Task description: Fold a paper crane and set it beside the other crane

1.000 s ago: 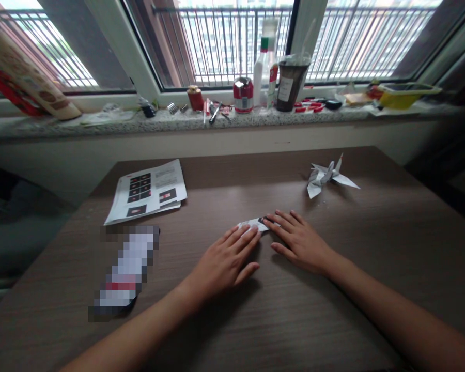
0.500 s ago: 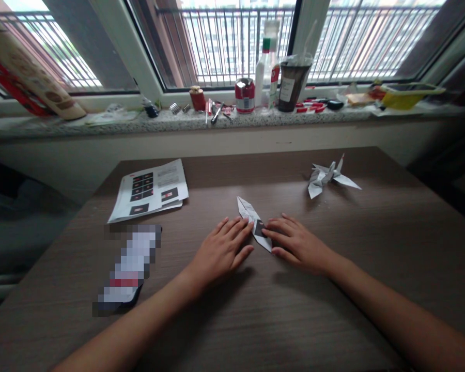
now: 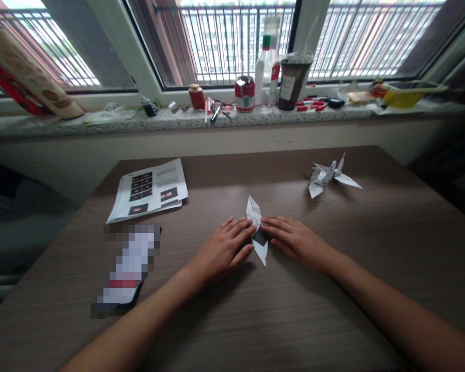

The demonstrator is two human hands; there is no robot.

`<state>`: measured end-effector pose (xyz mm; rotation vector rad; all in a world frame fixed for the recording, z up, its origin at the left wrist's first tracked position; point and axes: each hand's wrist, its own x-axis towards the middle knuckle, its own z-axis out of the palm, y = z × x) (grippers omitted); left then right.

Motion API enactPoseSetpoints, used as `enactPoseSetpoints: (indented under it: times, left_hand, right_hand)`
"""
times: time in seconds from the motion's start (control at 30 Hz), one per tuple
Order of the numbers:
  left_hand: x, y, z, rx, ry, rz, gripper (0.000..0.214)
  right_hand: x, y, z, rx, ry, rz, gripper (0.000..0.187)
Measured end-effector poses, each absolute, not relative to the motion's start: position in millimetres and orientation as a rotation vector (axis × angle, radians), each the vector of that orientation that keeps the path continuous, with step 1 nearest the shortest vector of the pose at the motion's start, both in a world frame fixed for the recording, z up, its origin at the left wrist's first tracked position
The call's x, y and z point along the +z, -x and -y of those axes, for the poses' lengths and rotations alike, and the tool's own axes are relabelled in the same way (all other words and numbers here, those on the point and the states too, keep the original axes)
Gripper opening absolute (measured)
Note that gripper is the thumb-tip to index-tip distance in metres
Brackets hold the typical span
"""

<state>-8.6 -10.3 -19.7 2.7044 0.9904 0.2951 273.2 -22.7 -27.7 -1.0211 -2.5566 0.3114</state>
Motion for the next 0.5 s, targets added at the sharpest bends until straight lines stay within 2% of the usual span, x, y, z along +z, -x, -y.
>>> enactPoseSetpoints:
  times: [0.5]
  left_hand:
    - [-20.4, 12.5, 11.3, 0.372, -2.686, -0.915, 0.044]
  right_hand:
    - [-31.9, -272.7, 17.6, 0.382, 0.984, 2.503, 0.036]
